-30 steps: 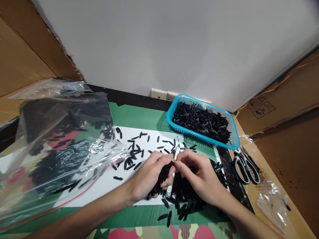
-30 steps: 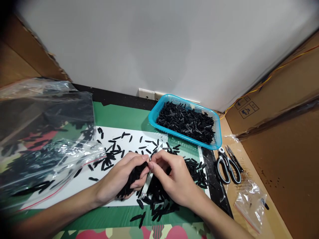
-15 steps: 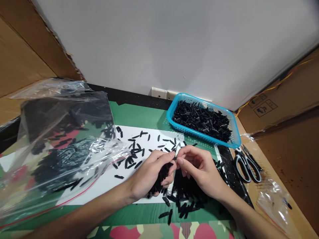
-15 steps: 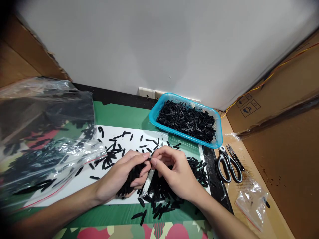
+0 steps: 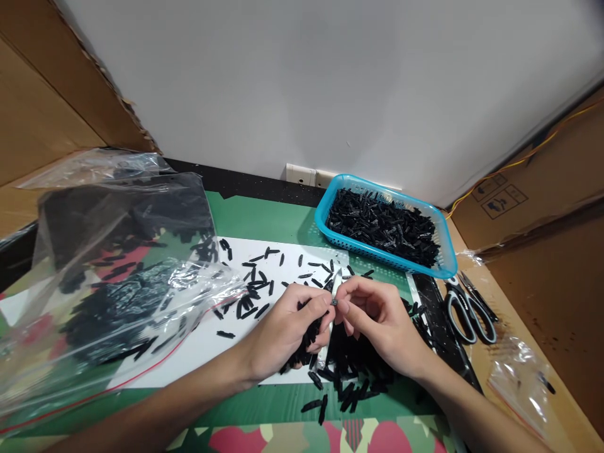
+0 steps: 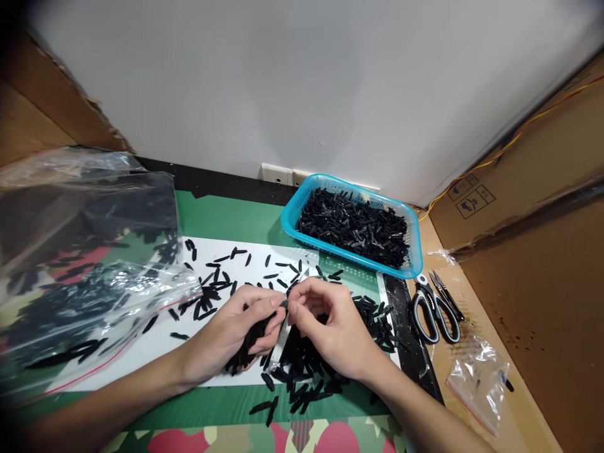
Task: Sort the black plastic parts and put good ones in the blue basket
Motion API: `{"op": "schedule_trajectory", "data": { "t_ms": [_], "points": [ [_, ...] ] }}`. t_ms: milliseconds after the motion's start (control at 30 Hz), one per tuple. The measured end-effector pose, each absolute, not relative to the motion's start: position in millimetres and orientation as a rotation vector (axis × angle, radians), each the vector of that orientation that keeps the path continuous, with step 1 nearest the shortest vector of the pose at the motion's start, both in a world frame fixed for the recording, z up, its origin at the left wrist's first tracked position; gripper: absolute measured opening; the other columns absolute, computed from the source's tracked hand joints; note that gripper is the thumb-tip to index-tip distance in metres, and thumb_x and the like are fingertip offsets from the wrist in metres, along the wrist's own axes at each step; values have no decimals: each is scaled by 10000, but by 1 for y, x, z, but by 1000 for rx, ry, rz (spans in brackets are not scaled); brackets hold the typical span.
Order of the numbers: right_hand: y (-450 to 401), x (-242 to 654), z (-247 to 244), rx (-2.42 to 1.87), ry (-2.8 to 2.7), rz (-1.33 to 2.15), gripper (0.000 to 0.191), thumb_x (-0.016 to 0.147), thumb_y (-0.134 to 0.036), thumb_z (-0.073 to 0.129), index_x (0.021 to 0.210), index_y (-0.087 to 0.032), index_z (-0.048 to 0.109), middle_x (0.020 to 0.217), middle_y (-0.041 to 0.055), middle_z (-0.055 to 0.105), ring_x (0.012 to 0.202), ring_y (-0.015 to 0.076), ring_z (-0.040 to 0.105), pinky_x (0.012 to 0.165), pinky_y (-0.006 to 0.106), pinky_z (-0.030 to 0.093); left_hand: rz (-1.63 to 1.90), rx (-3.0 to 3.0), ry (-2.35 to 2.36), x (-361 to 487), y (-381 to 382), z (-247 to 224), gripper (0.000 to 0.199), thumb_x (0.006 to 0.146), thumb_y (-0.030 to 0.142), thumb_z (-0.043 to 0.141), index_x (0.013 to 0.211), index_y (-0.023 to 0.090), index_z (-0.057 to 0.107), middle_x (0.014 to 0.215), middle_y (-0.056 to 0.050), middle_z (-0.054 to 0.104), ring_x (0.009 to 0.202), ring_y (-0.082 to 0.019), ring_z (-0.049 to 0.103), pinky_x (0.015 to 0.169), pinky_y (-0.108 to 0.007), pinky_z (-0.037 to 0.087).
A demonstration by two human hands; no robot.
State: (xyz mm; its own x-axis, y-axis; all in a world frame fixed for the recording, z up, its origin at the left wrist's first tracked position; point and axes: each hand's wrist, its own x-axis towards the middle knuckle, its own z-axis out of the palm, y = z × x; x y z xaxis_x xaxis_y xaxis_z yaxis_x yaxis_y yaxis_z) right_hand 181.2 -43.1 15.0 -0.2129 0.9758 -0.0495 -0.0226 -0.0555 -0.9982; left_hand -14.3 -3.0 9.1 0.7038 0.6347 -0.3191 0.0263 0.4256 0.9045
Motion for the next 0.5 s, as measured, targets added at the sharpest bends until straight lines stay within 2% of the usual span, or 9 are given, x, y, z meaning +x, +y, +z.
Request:
{"op": "schedule_trajectory", "data": {
  "t_ms": [233, 500],
  "points": [
    [-45, 180, 15, -1076, -1295, 1446, 286, 998, -439, 749, 911, -181, 660, 757, -15, 635, 639, 93, 548, 599, 220, 450, 507, 1173, 617, -13, -3, 8, 495, 1050, 565, 556, 742, 178, 536, 558, 42, 499, 511, -86, 400, 506, -214, 308],
    [-46, 181, 15, -1098, -1292, 1450, 274, 968, -420, 784, 951, -190, 635, 763, -19, 628, 623, 96, 546, 592, 228, 448, 479, 1128, 644, -13, -3, 11, 514, 1047, 589, 547, 733, 182, 526, 538, 46, 490, 465, -75, 374, 457, -199, 296]
  ]
}}
